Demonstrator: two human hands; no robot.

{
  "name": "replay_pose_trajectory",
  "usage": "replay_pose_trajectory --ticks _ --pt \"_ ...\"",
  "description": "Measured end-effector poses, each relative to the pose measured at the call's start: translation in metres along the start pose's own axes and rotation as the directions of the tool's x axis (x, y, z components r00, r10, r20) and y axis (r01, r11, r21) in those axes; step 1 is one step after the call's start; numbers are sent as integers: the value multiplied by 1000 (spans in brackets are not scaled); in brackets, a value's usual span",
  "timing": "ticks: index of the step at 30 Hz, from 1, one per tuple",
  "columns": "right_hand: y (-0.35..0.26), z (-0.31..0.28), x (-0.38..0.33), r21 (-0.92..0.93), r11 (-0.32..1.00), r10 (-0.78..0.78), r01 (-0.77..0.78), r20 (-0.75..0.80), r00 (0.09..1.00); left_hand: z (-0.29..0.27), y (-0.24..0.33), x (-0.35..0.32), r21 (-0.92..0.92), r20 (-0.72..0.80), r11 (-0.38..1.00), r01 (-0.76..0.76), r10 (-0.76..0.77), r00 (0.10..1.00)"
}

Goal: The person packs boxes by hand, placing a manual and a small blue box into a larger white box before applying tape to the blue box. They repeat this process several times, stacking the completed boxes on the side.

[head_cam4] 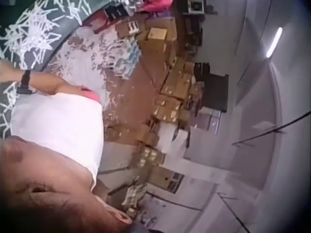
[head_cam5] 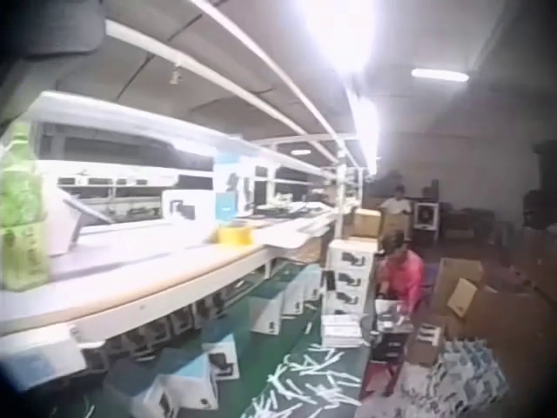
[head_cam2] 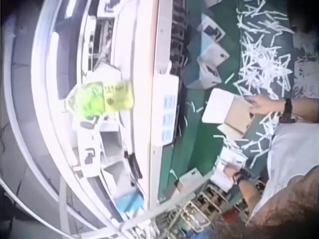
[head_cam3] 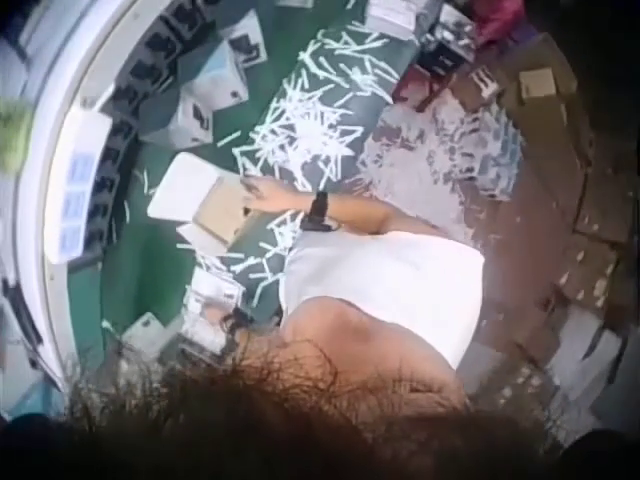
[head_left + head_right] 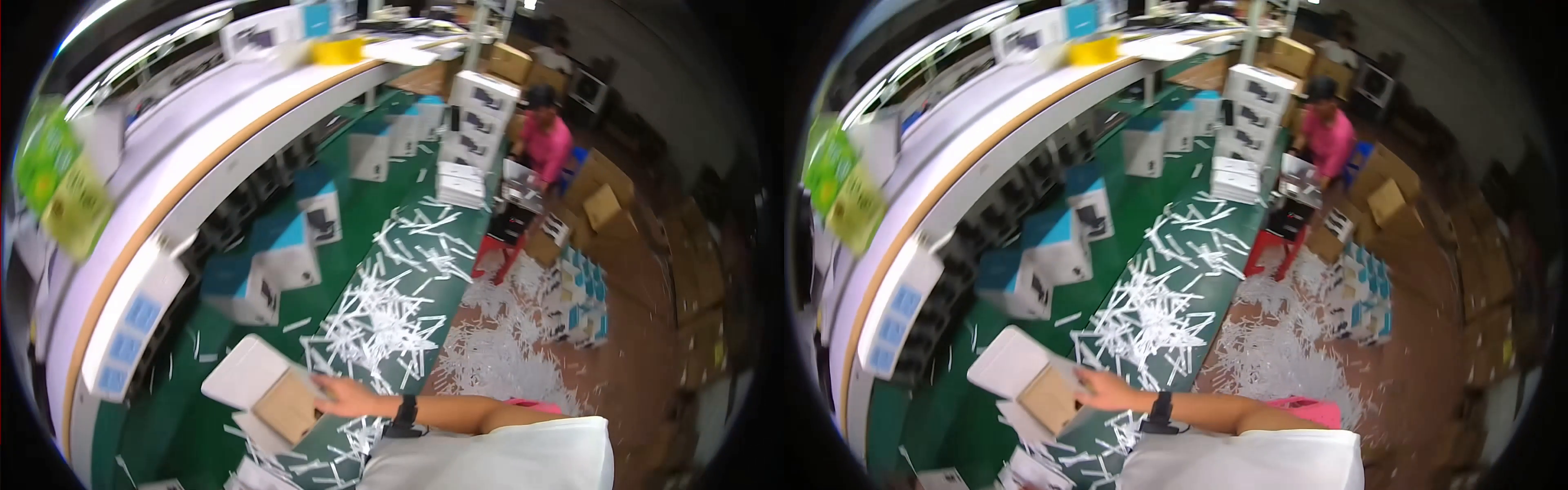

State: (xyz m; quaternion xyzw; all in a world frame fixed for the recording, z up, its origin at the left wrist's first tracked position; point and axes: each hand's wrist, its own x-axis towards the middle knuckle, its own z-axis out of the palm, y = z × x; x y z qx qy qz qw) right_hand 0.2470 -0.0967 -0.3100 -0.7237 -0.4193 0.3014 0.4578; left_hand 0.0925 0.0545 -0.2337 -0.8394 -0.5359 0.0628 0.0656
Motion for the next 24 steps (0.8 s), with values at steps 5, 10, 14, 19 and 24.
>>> replay_pose_trajectory --ticks 5,10,14,19,24 --pt "-5 -3 -9 41 994 107 -105 -46 993 -37 -57 -26 -468 -263 867 171 -321 910" --pt "-18 -5 -8 36 992 120 -118 -44 992 18 -171 -122 -504 -523 856 115 -408 748" --pt "-17 -3 -1 20 996 92 -91 -40 995 -38 -67 -100 -295 -865 898 -327 -106 490" --pt "-16 -10 -1 31 995 92 -91 -6 996 -28 -27 -73 -519 -665 780 -349 -111 739" --pt "-17 -3 -3 43 995 94 -92 -47 994 -27 -33 -60 -278 -900 795 -540 -18 436"
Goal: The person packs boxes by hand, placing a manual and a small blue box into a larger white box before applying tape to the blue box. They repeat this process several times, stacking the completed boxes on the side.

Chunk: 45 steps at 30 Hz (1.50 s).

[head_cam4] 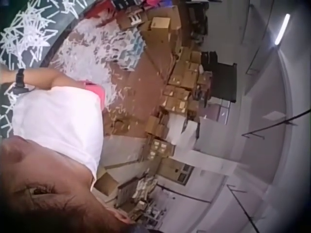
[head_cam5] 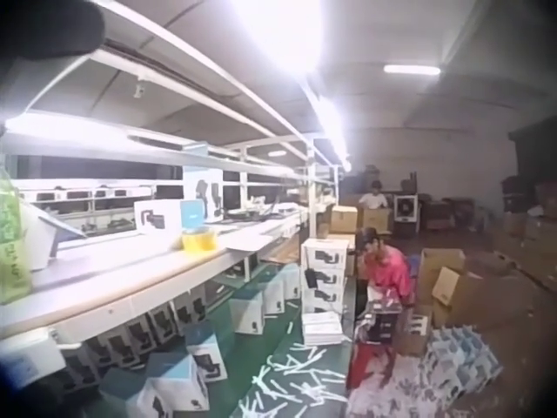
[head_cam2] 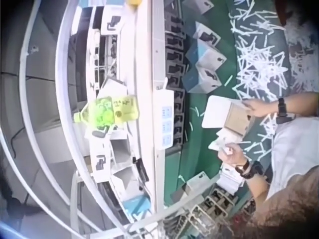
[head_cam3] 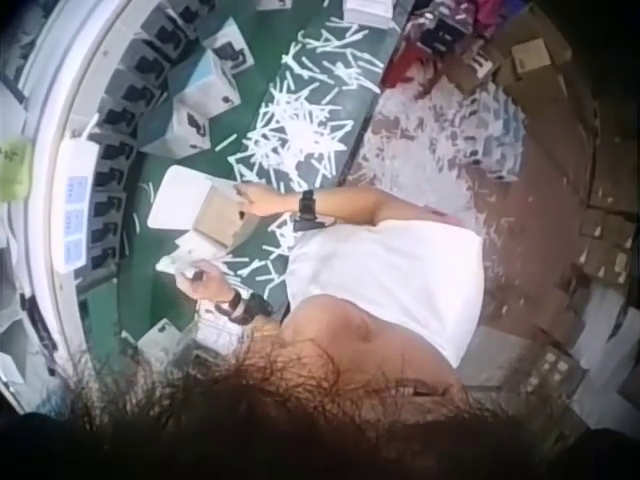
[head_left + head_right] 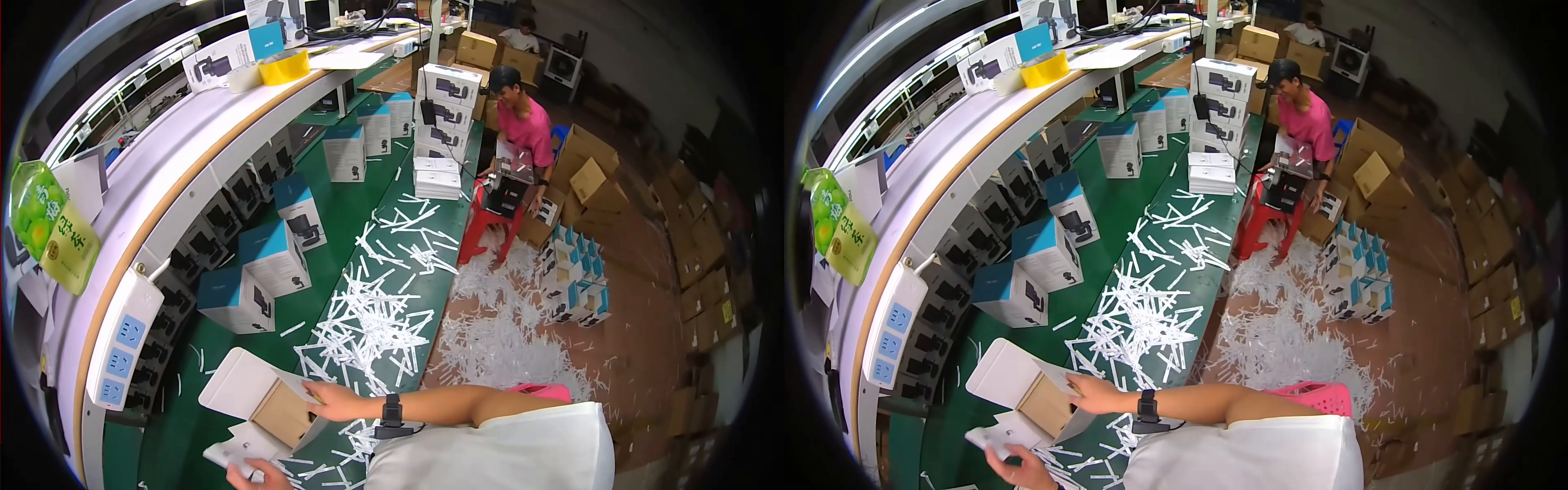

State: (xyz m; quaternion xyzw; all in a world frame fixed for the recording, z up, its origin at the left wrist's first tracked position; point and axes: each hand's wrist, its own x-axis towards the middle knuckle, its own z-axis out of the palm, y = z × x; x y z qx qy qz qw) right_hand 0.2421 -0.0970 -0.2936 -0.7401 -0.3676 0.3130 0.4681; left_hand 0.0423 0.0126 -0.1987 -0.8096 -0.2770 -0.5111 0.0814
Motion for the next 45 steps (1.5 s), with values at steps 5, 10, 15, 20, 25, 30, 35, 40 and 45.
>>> replay_pose_trajectory --ticks 5,10,15,20,25,30,35,40,45 --pt "2 0 -1 24 1000 -10 10 5 1000 6 5 -15 -58 258 998 34 -18 966" --pt "9 -4 -1 -11 997 -79 79 -75 994 7 33 -26 -122 207 949 290 -262 943" --pt "-31 -58 -14 97 956 -270 277 -83 959 71 -59 -146 -339 588 417 843 -606 536" --pt "-26 -51 4 108 910 -389 401 -113 914 59 4 -74 -453 543 237 860 -692 477" --pt "-32 -36 -14 45 901 -426 431 -85 901 61 -5 -85 -427 547 280 860 -677 493" --pt "-40 -36 -28 -172 855 -471 490 141 871 32 25 -62 -200 480 867 455 -318 817" --pt "-36 -44 -5 -192 859 -448 475 169 878 18 61 -28 -90 735 981 174 -53 676" --pt "-43 -69 15 -329 860 -413 390 1 911 53 61 -33 -40 693 998 48 -7 721" --pt "-37 -65 43 -425 805 -468 413 -30 883 47 52 -44 -109 682 992 63 29 731"
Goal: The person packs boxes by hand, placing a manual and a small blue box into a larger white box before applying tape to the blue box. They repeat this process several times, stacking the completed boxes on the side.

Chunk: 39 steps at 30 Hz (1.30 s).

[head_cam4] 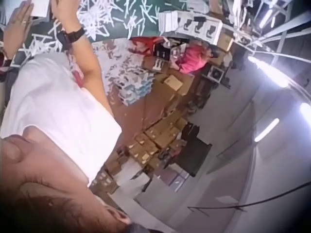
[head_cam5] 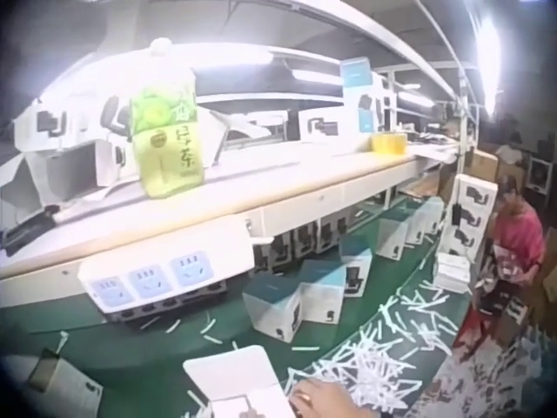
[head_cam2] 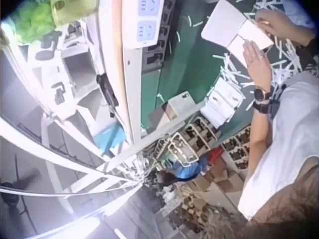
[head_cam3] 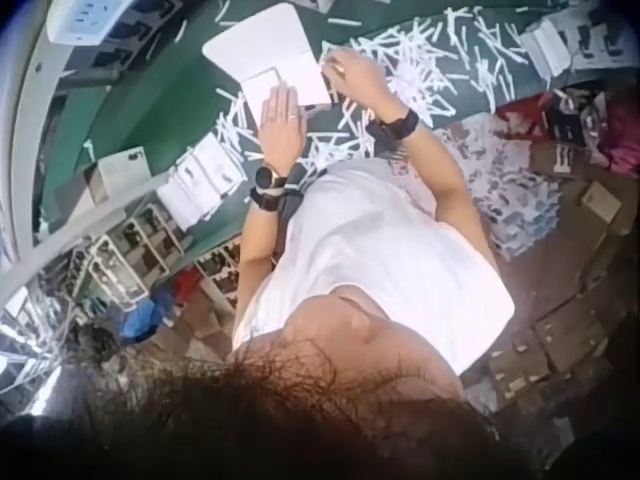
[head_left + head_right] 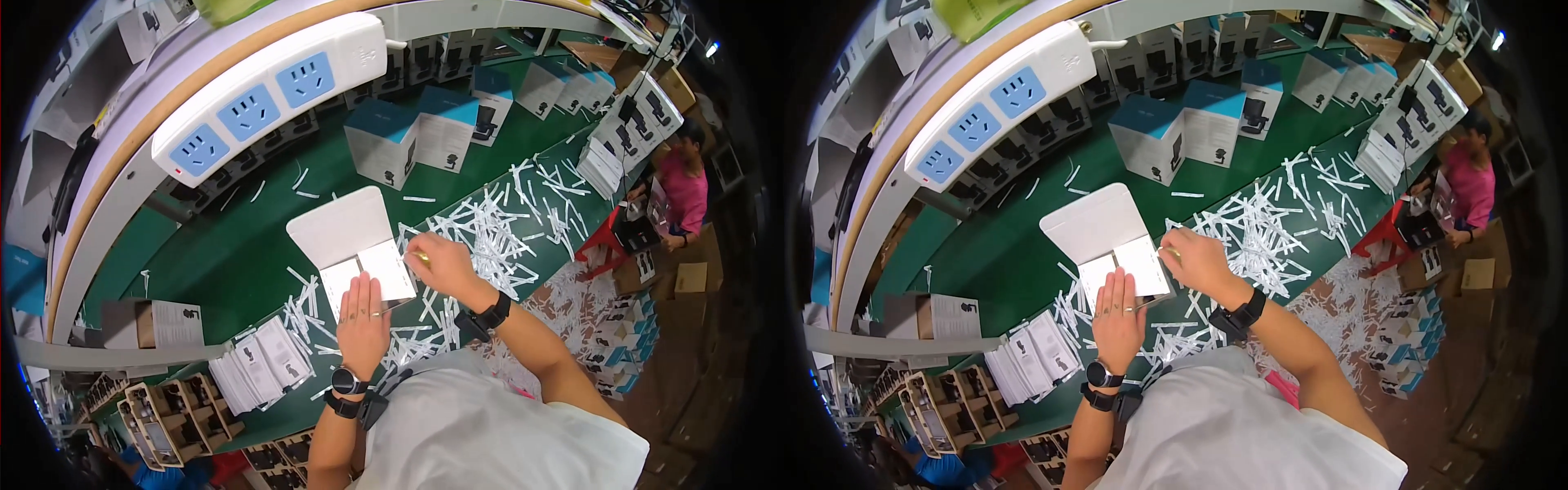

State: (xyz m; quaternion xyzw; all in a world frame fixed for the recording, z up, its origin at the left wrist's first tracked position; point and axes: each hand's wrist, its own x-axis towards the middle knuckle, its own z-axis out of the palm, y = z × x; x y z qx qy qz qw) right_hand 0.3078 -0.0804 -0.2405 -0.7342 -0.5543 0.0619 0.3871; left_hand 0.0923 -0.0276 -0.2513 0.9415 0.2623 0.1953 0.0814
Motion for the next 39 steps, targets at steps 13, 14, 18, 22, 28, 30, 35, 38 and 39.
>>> replay_pose_trajectory --ticks 13,14,18,22,28,30,35,38,39 --pt "-46 21 19 154 988 -2 -5 46 999 2 -1 4 -37 -38 999 -14 12 999" --pt "-59 28 26 137 989 -64 56 56 996 5 -3 0 -39 -46 999 -7 5 999" --pt "-73 73 41 -22 971 -231 237 155 961 12 -8 -3 -102 -146 994 -35 20 989" --pt "-80 78 47 8 964 -258 265 259 931 9 -8 -4 -118 -110 992 -47 34 993" --pt "-85 59 45 472 859 -321 200 193 927 6 -10 -11 -131 -53 991 22 -29 998" --pt "-69 27 43 746 652 -168 135 -32 985 -4 -10 -6 -79 -77 995 -66 60 995" --pt "5 -39 94 552 799 233 -239 82 969 -21 -5 -4 -86 37 986 -142 145 989" --pt "15 -33 108 716 406 174 -568 549 817 -30 -8 7 -155 103 982 -106 123 987" --pt "17 -30 107 669 378 117 -640 651 750 -32 -9 11 -155 102 981 -115 132 986"
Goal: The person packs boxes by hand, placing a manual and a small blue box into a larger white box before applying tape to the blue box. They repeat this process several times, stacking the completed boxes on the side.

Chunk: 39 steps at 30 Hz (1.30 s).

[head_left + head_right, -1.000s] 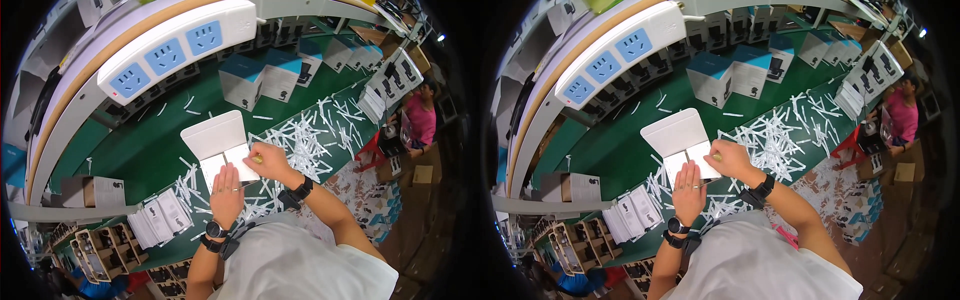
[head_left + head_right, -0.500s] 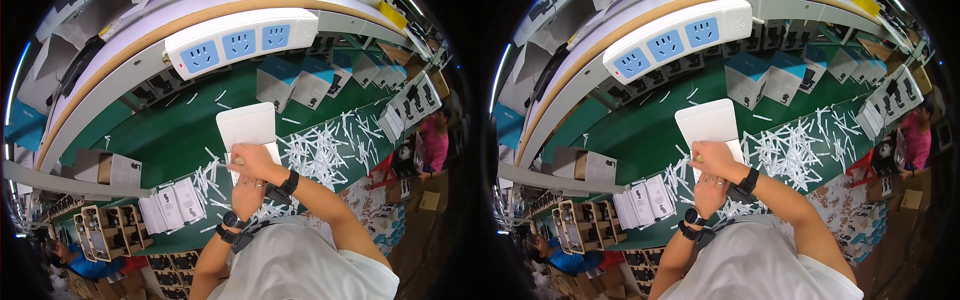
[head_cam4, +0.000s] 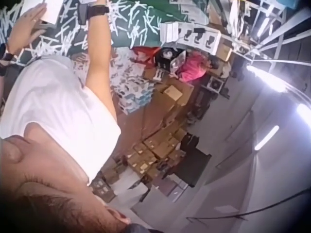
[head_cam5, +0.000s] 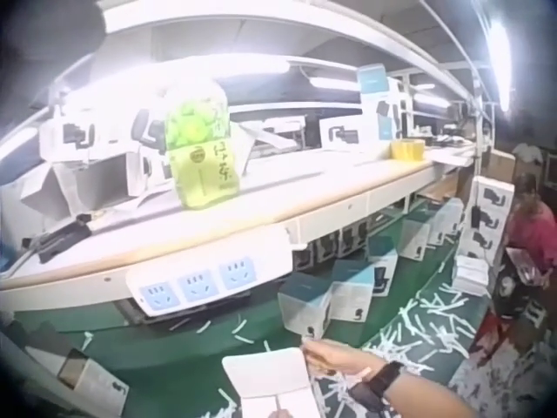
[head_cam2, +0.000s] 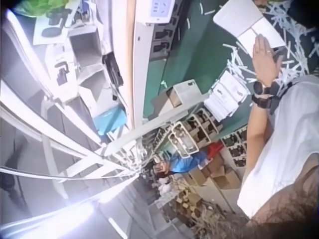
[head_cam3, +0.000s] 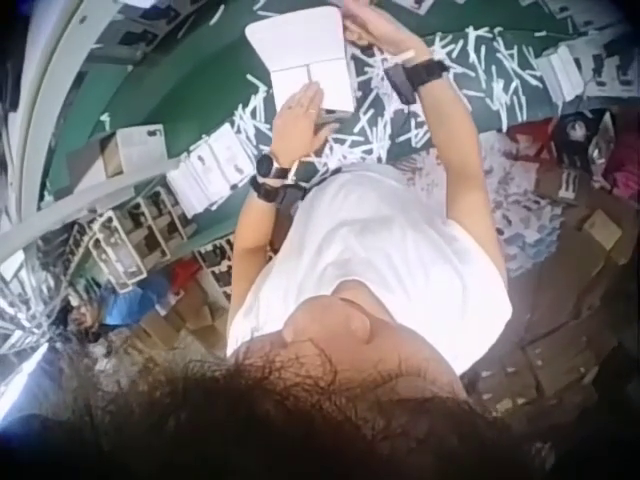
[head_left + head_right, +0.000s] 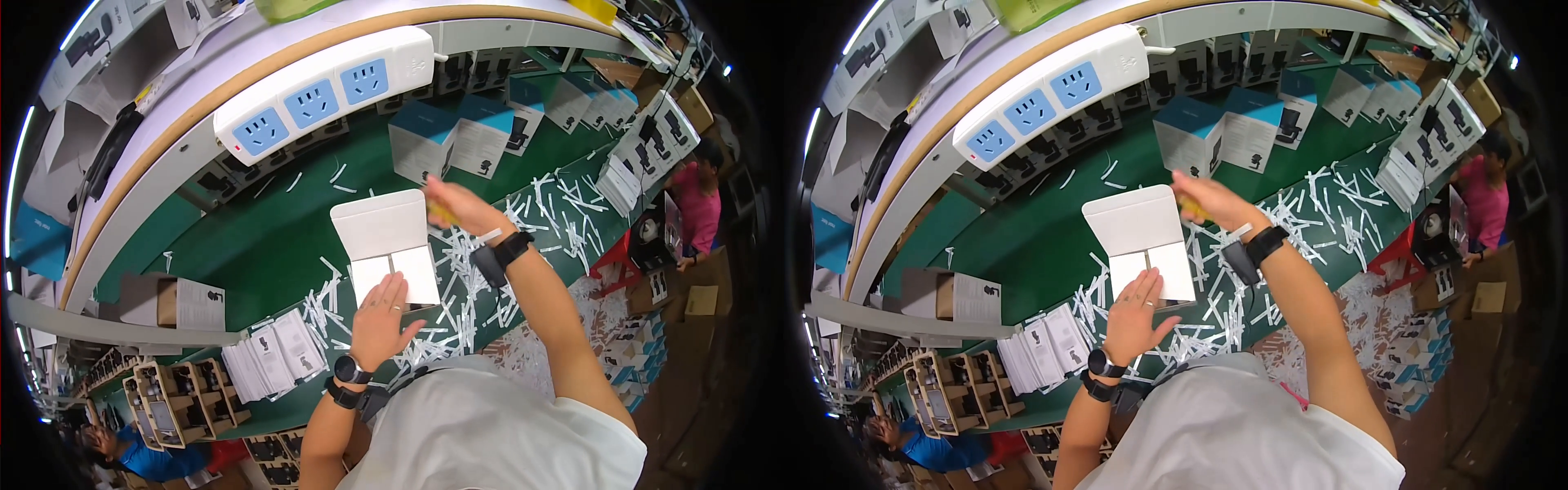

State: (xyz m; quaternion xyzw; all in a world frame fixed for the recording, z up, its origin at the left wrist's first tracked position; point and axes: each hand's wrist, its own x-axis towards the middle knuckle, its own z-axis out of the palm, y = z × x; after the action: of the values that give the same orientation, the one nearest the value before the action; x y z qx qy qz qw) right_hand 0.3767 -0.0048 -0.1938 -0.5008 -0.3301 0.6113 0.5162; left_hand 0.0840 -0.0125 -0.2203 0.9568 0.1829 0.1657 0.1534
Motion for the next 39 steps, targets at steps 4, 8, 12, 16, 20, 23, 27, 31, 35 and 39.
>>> replay_pose_trajectory --ticks 4,8,12,16,20,23,27,31,35,39 --pt "2 42 -23 -718 452 -374 529 386 843 -6 -16 -2 -271 -41 963 9 -21 999" --pt "12 74 -49 -724 355 -300 591 510 806 18 -31 -30 -643 -17 753 141 -199 980" --pt "26 91 -50 -747 349 -337 567 464 819 16 -22 -34 -848 -86 516 125 -366 927" --pt "34 88 -47 -709 332 -372 622 507 778 18 -26 -36 -858 -66 494 143 -381 922" --pt "40 84 -42 -589 490 -349 643 544 763 18 -28 -39 -868 68 435 241 -376 924" --pt "38 86 -50 -149 837 -415 527 455 788 37 -38 -52 -884 7 403 236 -495 869" --pt "38 3 -85 81 949 -310 305 63 949 35 -30 -34 -774 -342 633 27 -453 824" --pt "68 -26 -114 -985 101 -492 -143 -174 853 10 -16 -12 -945 -255 320 -66 -596 761" --pt "84 46 -124 -849 440 -614 292 -48 788 15 -46 -25 -527 -314 837 148 -353 881" --pt "119 80 -108 -850 406 -701 336 -53 711 28 -51 -30 -508 -362 857 86 -303 882"
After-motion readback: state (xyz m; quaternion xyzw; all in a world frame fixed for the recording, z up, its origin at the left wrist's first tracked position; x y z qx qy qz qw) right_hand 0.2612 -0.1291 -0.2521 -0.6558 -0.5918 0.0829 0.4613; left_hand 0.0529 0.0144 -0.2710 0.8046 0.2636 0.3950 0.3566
